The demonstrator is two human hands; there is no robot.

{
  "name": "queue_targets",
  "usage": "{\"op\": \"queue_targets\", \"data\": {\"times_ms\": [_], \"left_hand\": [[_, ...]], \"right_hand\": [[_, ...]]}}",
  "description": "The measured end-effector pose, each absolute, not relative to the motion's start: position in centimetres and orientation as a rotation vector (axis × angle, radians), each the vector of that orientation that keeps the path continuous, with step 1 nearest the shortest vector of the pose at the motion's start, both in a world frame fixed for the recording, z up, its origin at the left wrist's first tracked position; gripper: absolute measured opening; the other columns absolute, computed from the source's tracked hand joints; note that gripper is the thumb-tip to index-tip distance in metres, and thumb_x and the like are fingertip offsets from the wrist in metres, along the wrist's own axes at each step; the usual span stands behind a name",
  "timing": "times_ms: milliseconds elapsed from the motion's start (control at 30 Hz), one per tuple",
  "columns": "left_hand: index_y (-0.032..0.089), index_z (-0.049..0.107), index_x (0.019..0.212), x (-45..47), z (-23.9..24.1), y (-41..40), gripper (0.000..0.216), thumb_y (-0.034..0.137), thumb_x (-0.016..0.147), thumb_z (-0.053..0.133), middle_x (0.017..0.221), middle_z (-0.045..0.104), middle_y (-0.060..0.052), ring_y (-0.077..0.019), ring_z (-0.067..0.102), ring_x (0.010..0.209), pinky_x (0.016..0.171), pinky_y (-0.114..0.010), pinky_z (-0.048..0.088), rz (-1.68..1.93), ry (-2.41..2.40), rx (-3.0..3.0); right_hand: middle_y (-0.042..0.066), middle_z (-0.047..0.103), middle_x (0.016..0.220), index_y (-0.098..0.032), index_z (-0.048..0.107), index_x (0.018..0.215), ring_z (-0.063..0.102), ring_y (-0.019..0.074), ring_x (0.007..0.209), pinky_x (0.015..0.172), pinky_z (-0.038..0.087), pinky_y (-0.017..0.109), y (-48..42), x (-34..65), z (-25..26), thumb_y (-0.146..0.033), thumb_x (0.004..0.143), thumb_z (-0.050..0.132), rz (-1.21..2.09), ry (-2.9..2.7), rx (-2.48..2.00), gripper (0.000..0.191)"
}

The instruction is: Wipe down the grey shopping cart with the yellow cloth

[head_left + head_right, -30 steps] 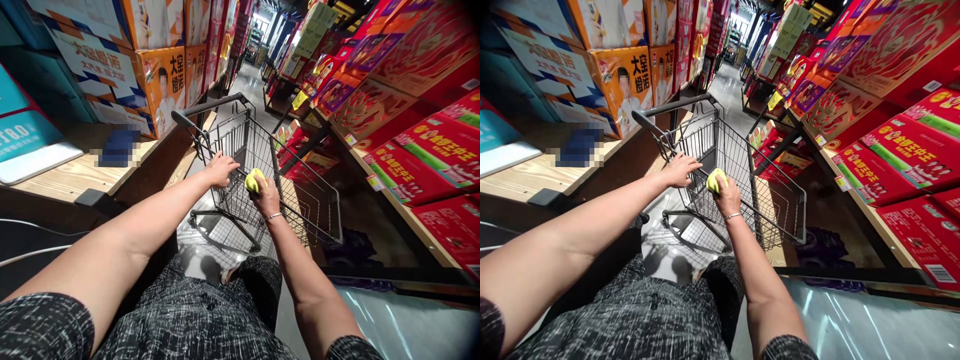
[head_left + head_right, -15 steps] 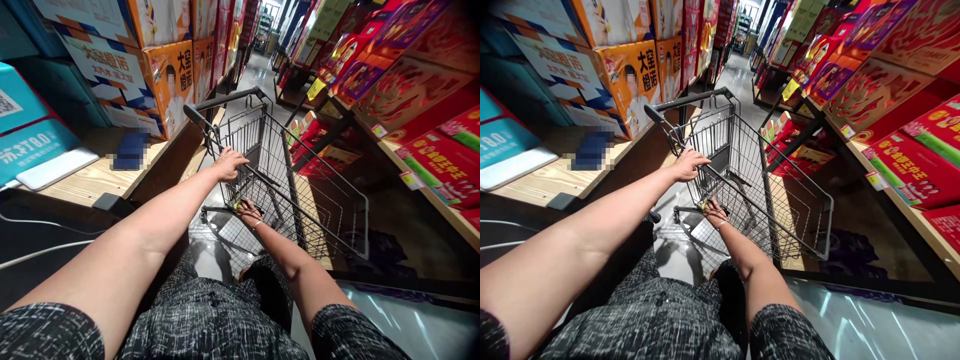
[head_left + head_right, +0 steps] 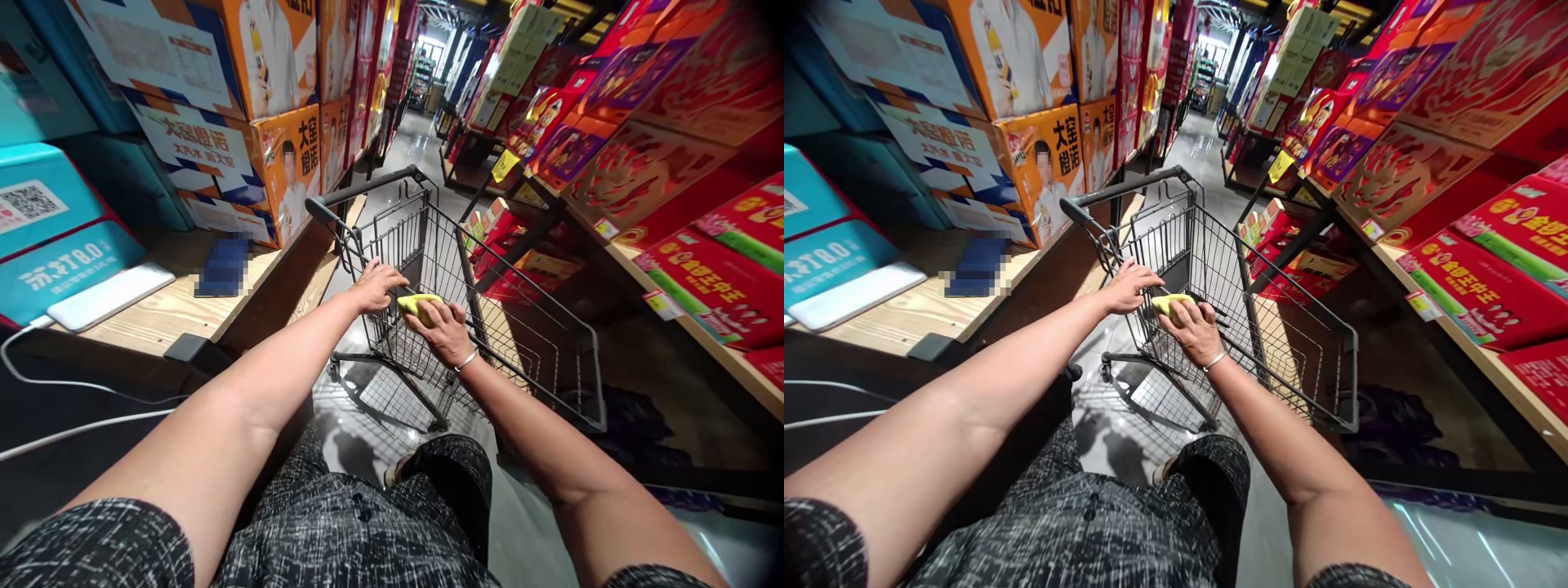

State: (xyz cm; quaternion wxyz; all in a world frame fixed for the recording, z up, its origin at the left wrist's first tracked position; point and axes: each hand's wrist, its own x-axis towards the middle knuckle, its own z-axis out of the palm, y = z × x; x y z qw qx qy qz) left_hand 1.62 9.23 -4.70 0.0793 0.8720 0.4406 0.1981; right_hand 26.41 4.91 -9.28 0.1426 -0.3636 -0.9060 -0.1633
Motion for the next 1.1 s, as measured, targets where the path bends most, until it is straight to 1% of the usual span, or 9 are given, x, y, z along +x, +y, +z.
{"op": "queue_targets", "data": {"times_ms": [167,267,333,433,567,700,833,933,1100], "left_hand": [[0.025,0.063,0.125,1.7,-4.9,9.3,0.06,0.005,0.07,0.05,0.123,0.064,-0.004,-0.0213,0.05,0.127,0.124,-0.053,0.007,0.609,1.314,2.594],[0.025,0.063,0.124,1.7,-4.7,9.2,0.058,0.006,0.07,0.052,0.123,0.063,-0.005,-0.0217,0.048,0.129,0.125,-0.053,0.005,0.605,1.324,2.58],[0.024,0.063,0.123,1.8,-4.6,9.2,0.057,0.007,0.07,0.053,0.124,0.063,-0.005,-0.0223,0.047,0.131,0.126,-0.052,0.005,0.592,1.336,2.573],[0.025,0.062,0.122,1.8,-4.6,9.2,0.056,0.007,0.069,0.054,0.126,0.061,-0.005,-0.0228,0.046,0.132,0.126,-0.052,0.004,0.581,1.347,2.558],[0.025,0.063,0.119,1.7,-4.9,9.6,0.055,0.007,0.068,0.056,0.126,0.061,-0.004,-0.0243,0.046,0.131,0.125,-0.054,0.003,0.614,1.377,2.539],[0.025,0.063,0.118,1.6,-5.1,10.0,0.052,0.008,0.069,0.055,0.123,0.061,-0.005,-0.025,0.046,0.131,0.125,-0.054,0.003,0.6,1.397,2.581],[0.022,0.062,0.117,1.9,-4.5,9.8,0.046,0.01,0.074,0.055,0.119,0.062,-0.006,-0.0249,0.048,0.127,0.126,-0.053,0.004,0.518,1.469,2.635],[0.02,0.061,0.122,3.0,-3.7,9.1,0.045,0.013,0.077,0.056,0.124,0.061,-0.008,-0.0271,0.046,0.131,0.125,-0.055,0.002,0.423,1.563,2.626],[0.023,0.045,0.145,6.2,-3.6,7.4,0.069,0.017,0.078,0.06,0.149,0.048,-0.006,-0.0277,0.022,0.15,0.124,-0.057,-0.006,0.381,1.42,2.67]], "right_hand": [[0.003,0.062,0.134,-0.037,0.065,0.119,0.051,0.0239,0.124,0.109,0.033,0.053,2.4,28.6,-19.1,-0.01,0.086,0.052,-0.318,-2.734,-1.163,0.045],[0.003,0.068,0.123,-0.032,0.07,0.105,0.055,0.024,0.116,0.106,0.037,0.05,0.9,29.5,-24.9,-0.011,0.082,0.054,-0.19,-2.798,-1.136,0.036],[0.003,0.07,0.115,-0.03,0.071,0.096,0.057,0.0232,0.112,0.105,0.038,0.047,0.1,29.7,-26.6,-0.01,0.082,0.054,-0.156,-2.819,-1.124,0.03],[0.004,0.071,0.115,-0.027,0.072,0.094,0.055,0.0232,0.114,0.105,0.036,0.043,-0.2,29.6,-26.1,-0.011,0.087,0.051,-0.133,-2.846,-1.118,0.027],[0.006,0.065,0.129,-0.026,0.071,0.111,0.049,0.0245,0.124,0.104,0.034,0.043,0.7,29.7,-21.5,-0.016,0.092,0.051,-0.214,-2.954,-1.179,0.03],[0.005,0.056,0.141,-0.034,0.061,0.131,0.042,0.0241,0.128,0.103,0.026,0.043,1.6,31.2,-14.3,-0.02,0.096,0.051,-0.539,-2.786,-1.163,0.039],[0.006,0.057,0.139,-0.035,0.06,0.131,0.038,0.0248,0.129,0.103,0.021,0.042,1.1,32.2,-8.8,-0.024,0.097,0.053,-0.858,-2.428,-1.134,0.037],[0.006,0.058,0.138,-0.034,0.063,0.128,0.038,0.0248,0.127,0.103,0.021,0.042,0.7,32.1,-9.7,-0.025,0.097,0.053,-0.897,-2.31,-1.133,0.034],[0.003,0.058,0.139,-0.034,0.063,0.129,0.044,0.0229,0.122,0.101,0.029,0.041,0.1,31.7,-19.4,-0.021,0.093,0.052,-0.649,-2.642,-1.297,0.04]]}}
